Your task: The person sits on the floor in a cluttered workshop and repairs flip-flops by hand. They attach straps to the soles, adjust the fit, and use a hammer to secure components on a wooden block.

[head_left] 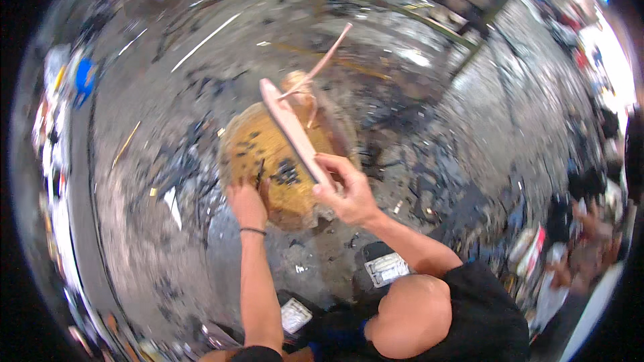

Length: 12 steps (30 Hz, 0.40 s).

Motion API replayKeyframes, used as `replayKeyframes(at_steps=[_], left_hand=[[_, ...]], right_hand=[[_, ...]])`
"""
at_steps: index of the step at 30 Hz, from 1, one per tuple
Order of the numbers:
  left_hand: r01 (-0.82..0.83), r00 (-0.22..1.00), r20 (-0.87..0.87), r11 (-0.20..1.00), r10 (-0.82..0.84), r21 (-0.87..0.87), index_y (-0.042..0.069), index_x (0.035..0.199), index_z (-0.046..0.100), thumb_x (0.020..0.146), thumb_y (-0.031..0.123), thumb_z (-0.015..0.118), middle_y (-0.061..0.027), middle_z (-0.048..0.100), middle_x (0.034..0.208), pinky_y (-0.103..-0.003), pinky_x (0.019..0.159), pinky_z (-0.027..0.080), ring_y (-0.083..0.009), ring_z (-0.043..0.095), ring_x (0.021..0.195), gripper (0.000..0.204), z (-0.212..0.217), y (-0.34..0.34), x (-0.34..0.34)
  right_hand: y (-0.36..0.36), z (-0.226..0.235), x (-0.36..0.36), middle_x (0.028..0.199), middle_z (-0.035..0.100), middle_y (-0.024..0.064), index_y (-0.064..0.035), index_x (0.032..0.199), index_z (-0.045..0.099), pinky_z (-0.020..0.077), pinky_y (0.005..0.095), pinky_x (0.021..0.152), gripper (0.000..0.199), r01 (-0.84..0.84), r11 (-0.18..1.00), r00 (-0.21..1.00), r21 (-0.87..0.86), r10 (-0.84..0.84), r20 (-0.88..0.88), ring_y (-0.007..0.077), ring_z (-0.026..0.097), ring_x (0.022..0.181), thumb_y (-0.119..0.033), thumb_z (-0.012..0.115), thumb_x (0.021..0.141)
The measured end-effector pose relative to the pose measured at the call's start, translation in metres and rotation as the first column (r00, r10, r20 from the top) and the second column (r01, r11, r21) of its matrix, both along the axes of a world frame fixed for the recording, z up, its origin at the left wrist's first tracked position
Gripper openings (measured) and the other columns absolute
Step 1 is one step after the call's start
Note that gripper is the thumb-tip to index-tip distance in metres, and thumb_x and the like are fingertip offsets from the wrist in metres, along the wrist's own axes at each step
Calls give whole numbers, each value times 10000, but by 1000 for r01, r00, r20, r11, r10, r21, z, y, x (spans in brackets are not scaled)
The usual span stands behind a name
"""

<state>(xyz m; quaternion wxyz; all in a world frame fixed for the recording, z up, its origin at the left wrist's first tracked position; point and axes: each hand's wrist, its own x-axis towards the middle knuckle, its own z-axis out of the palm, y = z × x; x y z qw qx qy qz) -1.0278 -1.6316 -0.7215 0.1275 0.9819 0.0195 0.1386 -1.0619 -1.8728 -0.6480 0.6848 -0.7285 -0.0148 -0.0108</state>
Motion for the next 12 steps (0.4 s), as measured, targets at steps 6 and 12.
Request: replayKeyframes(at_steps=[6,12], left_hand=[[-315,816,-194,-137,-545,-939,-18,1316,566,1045,246,568,-84,591,1298,-346,961,499,-171,565,1185,378,66,-111,-6],[-500,476,-266,-9,-838,-866,-59,1375,478,1014,205,589,-199,600,1305,-407,977,557,-292,636,1177,461,100,-193,-19]], right_hand=[[-14,11,-25,1380,503,212,14,1298,547,397,457,1097,598,291,849,910,-441,-104,401,379,474,1307,-180,759,774],[-59,62,-136,1497,409,220,-27,1431,438,329,472,1159,762,451,794,892,-408,-412,184,419,391,1391,-299,762,797]])
